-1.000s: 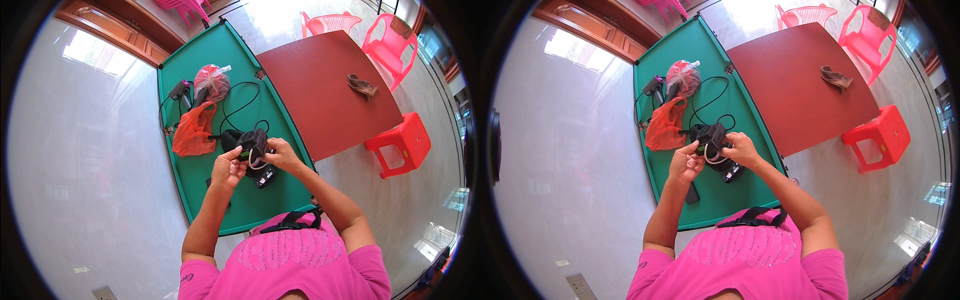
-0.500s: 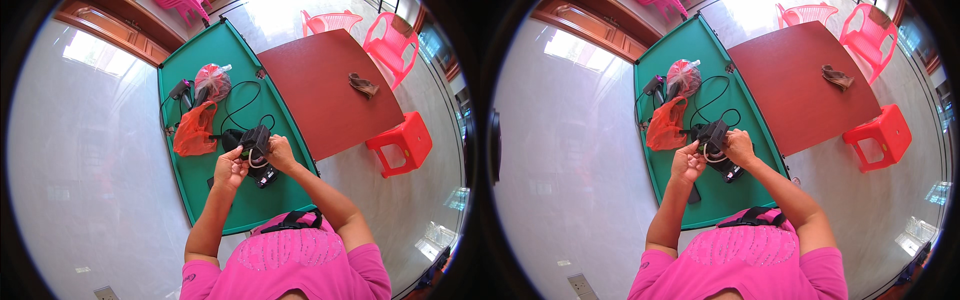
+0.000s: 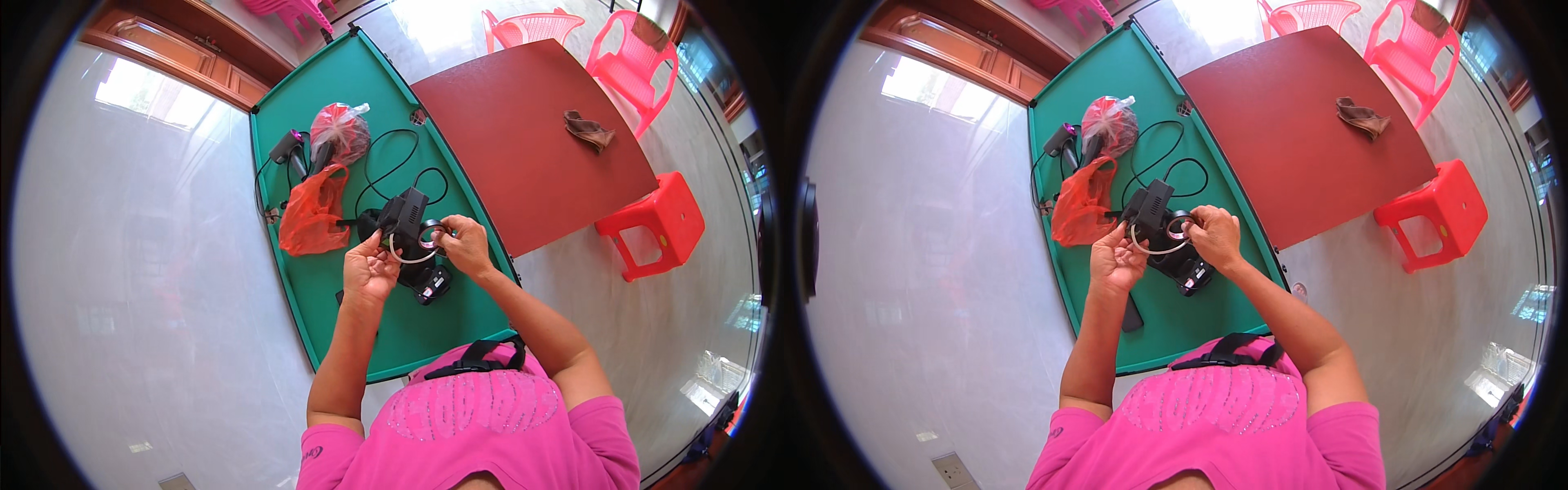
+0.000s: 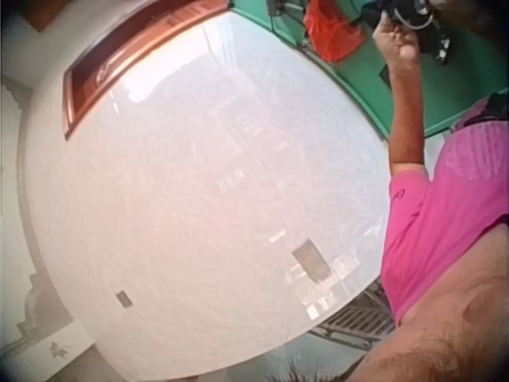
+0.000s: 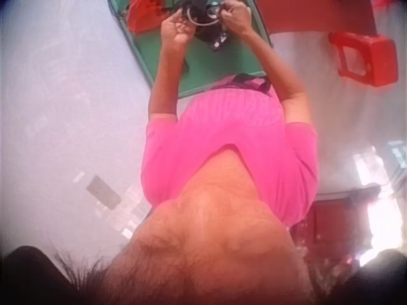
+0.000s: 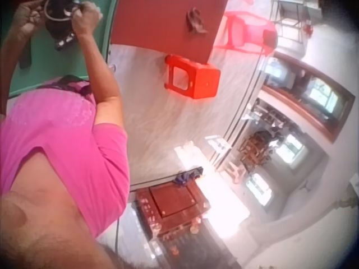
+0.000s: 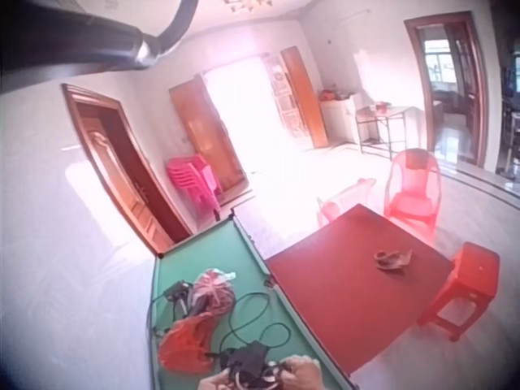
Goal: The person holds a small black electronic device with wires and repeatedly wraps and unwraps black electrical tape around its body and cable. The person manipulates the device and tape by hand on a green pool table.
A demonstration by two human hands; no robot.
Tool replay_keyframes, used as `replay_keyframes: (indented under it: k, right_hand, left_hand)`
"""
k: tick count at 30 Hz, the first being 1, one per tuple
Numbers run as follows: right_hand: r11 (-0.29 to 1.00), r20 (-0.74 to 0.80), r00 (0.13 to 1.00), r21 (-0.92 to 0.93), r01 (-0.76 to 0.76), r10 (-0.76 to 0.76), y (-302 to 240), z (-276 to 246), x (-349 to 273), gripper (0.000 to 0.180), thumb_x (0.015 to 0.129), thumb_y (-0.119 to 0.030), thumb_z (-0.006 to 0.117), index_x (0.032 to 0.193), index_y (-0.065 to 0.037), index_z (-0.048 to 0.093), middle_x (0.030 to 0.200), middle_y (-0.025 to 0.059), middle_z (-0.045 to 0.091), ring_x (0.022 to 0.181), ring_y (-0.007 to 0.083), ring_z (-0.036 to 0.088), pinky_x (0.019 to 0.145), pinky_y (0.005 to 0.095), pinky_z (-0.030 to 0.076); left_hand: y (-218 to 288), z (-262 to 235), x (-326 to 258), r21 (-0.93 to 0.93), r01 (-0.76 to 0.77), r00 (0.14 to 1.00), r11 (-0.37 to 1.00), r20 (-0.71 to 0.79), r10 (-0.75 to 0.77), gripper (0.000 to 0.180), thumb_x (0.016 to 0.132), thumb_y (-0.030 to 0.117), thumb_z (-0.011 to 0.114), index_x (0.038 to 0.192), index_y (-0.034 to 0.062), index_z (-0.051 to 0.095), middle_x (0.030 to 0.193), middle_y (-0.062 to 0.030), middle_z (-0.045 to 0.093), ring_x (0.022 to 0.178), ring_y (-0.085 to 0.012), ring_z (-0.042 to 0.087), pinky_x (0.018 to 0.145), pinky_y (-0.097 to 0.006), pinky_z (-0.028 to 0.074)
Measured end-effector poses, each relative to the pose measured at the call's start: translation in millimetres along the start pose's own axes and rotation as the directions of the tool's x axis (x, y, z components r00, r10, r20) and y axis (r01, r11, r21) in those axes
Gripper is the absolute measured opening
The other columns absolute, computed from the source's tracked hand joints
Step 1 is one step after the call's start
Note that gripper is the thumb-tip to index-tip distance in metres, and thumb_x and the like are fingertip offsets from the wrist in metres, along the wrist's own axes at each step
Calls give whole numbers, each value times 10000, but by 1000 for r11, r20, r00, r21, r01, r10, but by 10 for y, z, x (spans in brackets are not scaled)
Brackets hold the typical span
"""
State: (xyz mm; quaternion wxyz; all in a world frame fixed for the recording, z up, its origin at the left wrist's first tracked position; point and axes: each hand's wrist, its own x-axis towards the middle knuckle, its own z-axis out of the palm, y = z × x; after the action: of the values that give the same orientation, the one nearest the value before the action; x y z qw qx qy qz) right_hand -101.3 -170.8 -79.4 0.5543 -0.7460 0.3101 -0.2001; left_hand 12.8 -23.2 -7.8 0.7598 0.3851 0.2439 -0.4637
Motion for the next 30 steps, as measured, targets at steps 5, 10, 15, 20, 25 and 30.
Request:
replay_keyframes:
  k: [5,10,15,20,25,30]
  right_hand:
    - [964,-70,998,264,30,-12,63,-44,-84,117,767,-96,657,824,4,642,692,52,589,568,126,538,533,272,428]
    - [896,-175,984,433,97,-22,-38,-139,-238,105,789,-39,649,852,41,622,692,40,571,561,80,525,508,231,416]
    - [841,-170,985,537,68,29,-138,-267,-319,89,796,5,645,865,52,616,711,5,542,555,38,503,478,193,393]
    - [862,-208,977,488,138,-39,-134,-338,-361,68,811,13,630,871,33,606,712,1,587,578,44,547,508,179,423]
    - [841,-239,967,500,205,-93,-191,-388,-428,68,794,55,614,860,48,603,742,18,585,614,72,595,533,186,447]
    - [815,-245,963,531,232,-115,-205,-422,-494,90,777,95,590,857,56,605,777,35,586,658,105,640,574,193,482]
  left_hand:
    - [-69,95,-30,8,-53,997,999,-51,53,192,854,155,606,886,-31,569,765,-179,628,528,-188,549,388,-198,357]
    - [-116,91,29,-78,-28,1000,997,-17,26,200,860,152,600,910,-38,560,774,-197,620,535,-200,553,379,-186,366]
    - [-166,175,13,-83,-16,998,996,-61,11,185,857,141,597,909,-34,566,775,-208,624,531,-225,563,362,-189,366]
    - [-231,174,75,13,-71,993,997,-98,72,155,849,142,613,890,-4,586,724,-186,617,450,-131,500,347,-168,319]
    - [-272,139,153,60,-114,986,992,-116,120,115,838,132,621,866,25,593,711,-130,628,437,-101,488,350,-171,299]
    - [-314,157,162,98,-167,978,981,-113,177,107,804,78,649,833,53,550,673,-62,582,446,-105,494,362,-185,297]
